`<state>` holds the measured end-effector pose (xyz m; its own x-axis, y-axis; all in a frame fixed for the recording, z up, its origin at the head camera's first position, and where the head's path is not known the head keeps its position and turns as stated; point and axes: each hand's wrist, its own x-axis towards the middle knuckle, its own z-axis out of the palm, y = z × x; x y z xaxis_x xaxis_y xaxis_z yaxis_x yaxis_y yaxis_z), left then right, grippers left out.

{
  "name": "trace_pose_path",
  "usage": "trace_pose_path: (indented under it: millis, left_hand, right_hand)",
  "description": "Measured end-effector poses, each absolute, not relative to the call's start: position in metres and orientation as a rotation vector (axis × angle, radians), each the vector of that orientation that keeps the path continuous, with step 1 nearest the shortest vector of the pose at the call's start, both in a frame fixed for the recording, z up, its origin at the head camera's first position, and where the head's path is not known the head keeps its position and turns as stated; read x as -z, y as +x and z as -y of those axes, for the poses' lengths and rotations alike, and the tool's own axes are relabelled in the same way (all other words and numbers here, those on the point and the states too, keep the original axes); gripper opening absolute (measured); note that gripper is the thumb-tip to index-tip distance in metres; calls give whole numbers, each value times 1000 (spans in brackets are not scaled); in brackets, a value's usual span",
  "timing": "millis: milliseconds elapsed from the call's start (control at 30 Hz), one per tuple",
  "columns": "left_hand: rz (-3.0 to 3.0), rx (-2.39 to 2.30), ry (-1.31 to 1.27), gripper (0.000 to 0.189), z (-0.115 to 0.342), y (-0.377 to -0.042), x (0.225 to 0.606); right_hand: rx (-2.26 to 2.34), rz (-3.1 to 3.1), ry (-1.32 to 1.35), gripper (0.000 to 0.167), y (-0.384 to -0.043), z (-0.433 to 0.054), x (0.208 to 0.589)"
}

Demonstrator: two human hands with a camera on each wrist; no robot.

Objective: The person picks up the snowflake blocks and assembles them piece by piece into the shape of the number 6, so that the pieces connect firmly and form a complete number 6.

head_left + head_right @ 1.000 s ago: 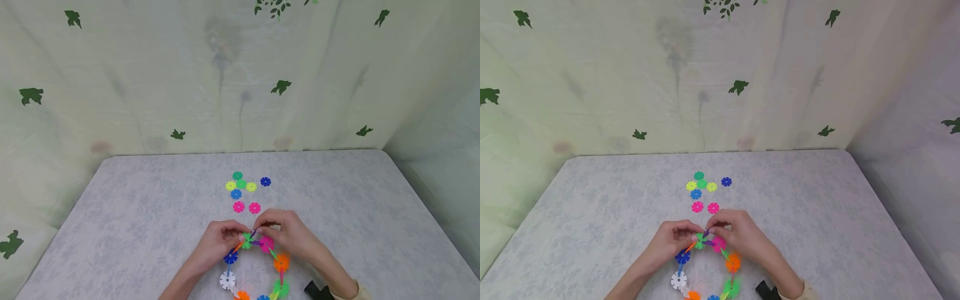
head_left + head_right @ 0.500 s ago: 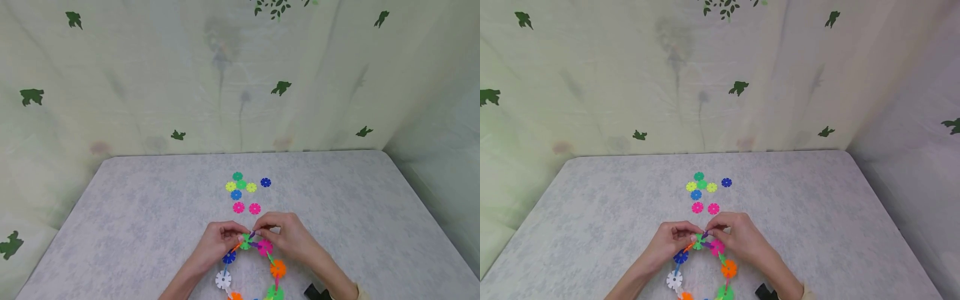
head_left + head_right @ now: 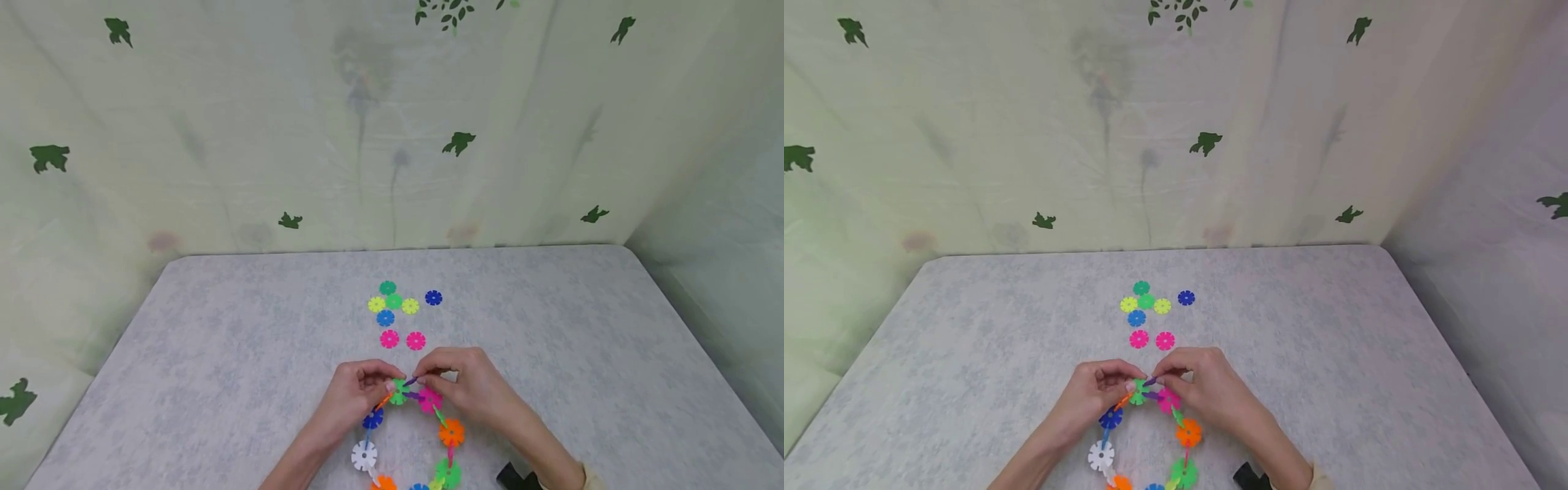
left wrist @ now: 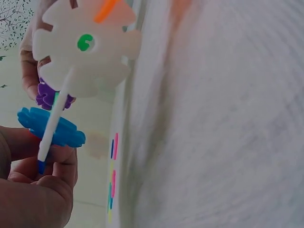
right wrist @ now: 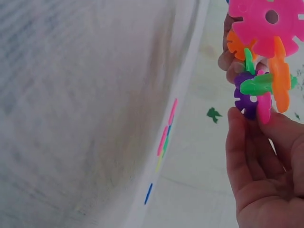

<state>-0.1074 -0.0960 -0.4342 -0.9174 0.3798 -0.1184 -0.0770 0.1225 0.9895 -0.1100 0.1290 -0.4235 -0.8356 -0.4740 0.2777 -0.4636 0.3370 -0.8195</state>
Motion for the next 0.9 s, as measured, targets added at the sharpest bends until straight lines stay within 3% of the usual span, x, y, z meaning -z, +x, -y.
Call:
trace_pose_path:
  millis: [300,533,900]
  left_hand:
    - [-2050,-1829,261,14,96,-108,433]
    - [-2103,-1759,218,14,98,-112,430]
    - [-2045,-1732,220,14,100,-114,432]
  right_hand:
    - [1540,-2504,-755,21,-109,-126,422]
    - [1609,-2382,-528,10,-111,-129,422]
    - [1428,-2512,-551,15,-150,-137,427]
